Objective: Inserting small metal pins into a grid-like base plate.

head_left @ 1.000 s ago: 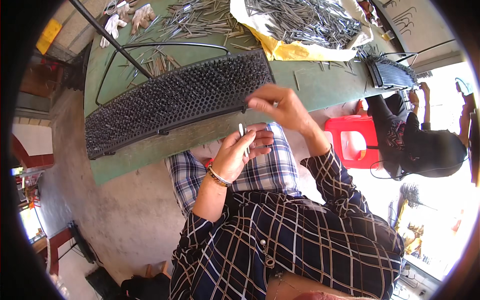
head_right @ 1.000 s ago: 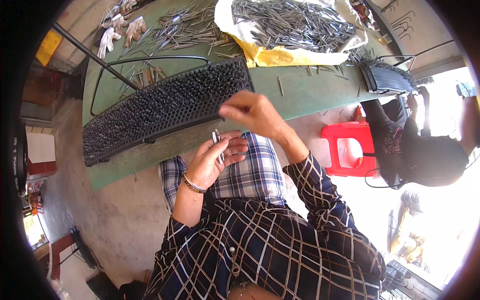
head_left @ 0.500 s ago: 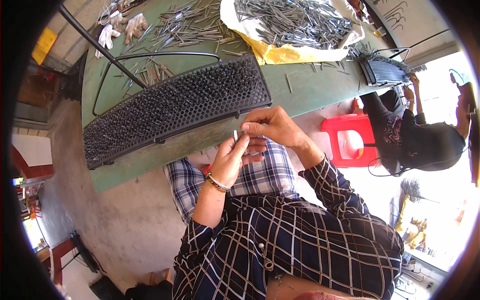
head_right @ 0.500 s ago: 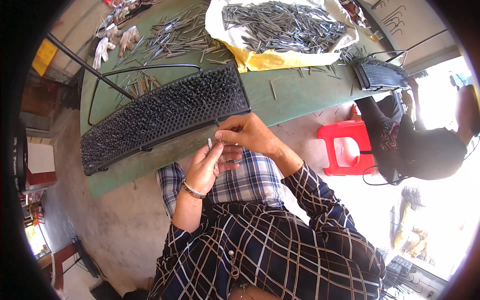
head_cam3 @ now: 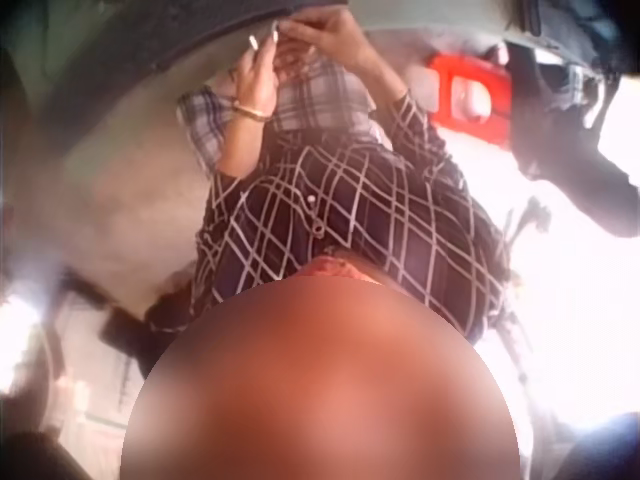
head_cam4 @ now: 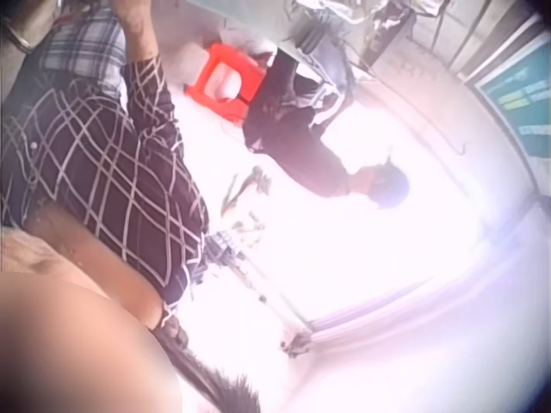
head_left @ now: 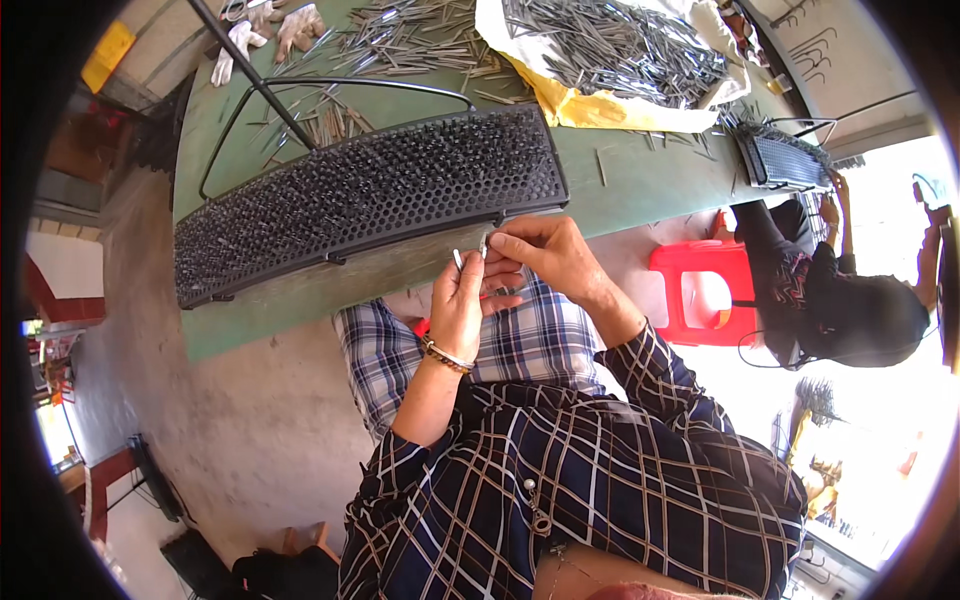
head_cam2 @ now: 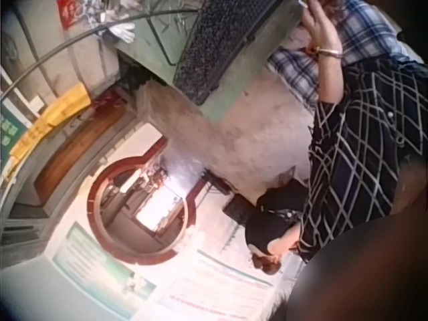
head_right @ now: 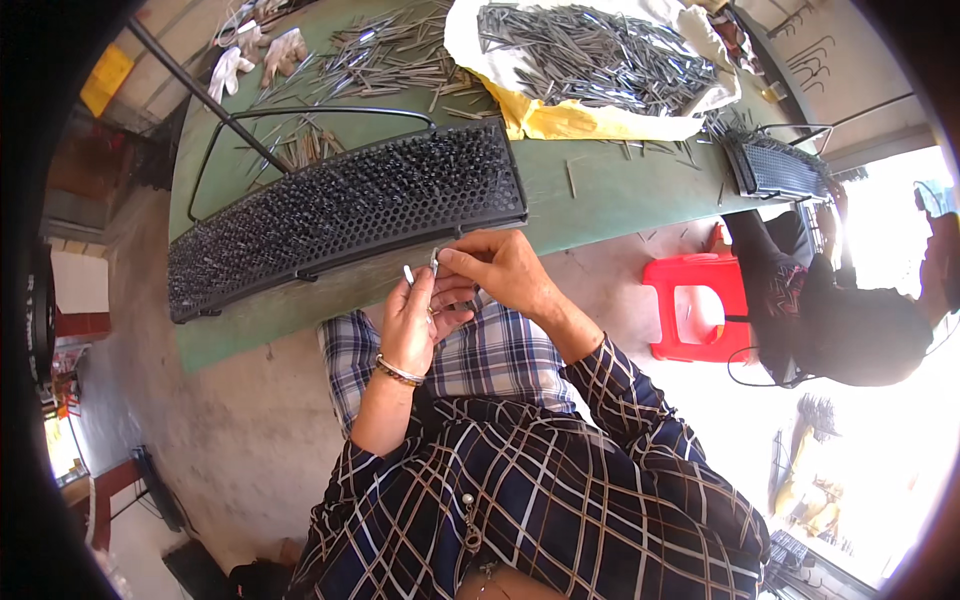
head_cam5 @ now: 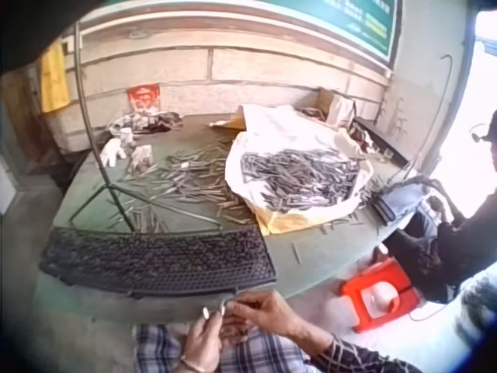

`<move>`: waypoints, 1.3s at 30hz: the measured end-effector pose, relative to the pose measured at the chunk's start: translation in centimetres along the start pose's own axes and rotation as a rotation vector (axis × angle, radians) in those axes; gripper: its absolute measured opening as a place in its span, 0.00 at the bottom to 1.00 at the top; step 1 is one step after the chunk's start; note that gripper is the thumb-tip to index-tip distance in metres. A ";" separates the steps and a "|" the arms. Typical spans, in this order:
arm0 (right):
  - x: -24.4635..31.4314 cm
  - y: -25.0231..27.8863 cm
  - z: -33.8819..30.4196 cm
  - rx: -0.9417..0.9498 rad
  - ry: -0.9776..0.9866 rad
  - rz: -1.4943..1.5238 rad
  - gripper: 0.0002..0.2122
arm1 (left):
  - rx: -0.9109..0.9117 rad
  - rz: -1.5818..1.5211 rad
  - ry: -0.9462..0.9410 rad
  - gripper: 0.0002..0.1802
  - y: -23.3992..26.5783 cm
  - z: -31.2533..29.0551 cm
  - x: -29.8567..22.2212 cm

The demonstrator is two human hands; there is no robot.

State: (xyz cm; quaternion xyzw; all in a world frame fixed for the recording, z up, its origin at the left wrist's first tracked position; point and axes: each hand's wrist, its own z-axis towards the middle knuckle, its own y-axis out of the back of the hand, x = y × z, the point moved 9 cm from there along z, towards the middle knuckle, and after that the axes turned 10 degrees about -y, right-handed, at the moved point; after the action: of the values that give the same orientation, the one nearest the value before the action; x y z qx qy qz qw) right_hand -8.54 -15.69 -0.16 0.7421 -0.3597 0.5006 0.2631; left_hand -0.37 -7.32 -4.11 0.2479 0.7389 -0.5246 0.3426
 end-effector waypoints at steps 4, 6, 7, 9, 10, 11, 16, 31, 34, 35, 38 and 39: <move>0.6 -1.3 0.0 -0.013 0.039 -0.211 0.10 | -0.038 0.032 -0.024 0.17 0.8 -0.4 -0.3; 0.5 -1.6 0.1 -0.027 0.078 -0.207 0.11 | -0.056 0.096 -0.063 0.16 1.5 -0.4 -0.6; 0.8 -1.9 0.0 -0.023 0.083 -0.210 0.11 | -0.069 0.118 -0.069 0.16 1.6 -0.4 -0.8; 0.4 -2.3 -0.1 -0.035 0.005 -0.145 0.11 | -0.078 0.130 -0.091 0.16 2.0 -0.7 -1.2; 0.5 -2.8 -0.2 -0.028 0.010 -0.149 0.11 | -0.080 0.144 -0.104 0.16 2.1 -0.9 -1.4; 0.5 -3.0 -0.3 -0.032 0.006 -0.126 0.09 | -0.084 0.167 -0.093 0.16 2.2 -1.1 -1.6; 0.4 -4.1 0.0 0.027 -0.013 -0.139 0.08 | -0.029 0.213 -0.102 0.18 3.1 -1.8 -2.0; 9.3 -9.5 6.8 -0.010 0.521 -0.414 0.08 | -0.038 0.076 0.022 0.19 6.1 -3.0 -1.5; 9.6 -9.9 7.0 0.028 0.570 -0.471 0.08 | -0.052 0.065 0.029 0.19 6.4 -3.2 -1.4; 10.0 -9.9 6.8 0.033 0.621 -0.501 0.08 | -0.051 0.063 0.031 0.19 6.3 -3.2 -1.4; 10.4 -9.7 7.1 0.051 0.621 -0.558 0.07 | -0.039 0.052 0.050 0.20 6.3 -3.0 -1.3; 10.4 -9.6 7.4 0.051 0.621 -0.557 0.07 | -0.040 0.053 0.050 0.20 6.3 -2.9 -1.3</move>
State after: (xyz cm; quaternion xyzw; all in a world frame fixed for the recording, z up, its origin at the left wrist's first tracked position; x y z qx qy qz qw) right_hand 5.70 -18.25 6.64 0.6310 -0.0365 0.6192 0.4659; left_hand 4.30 -2.49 -6.27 0.2735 0.7507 -0.4943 0.3426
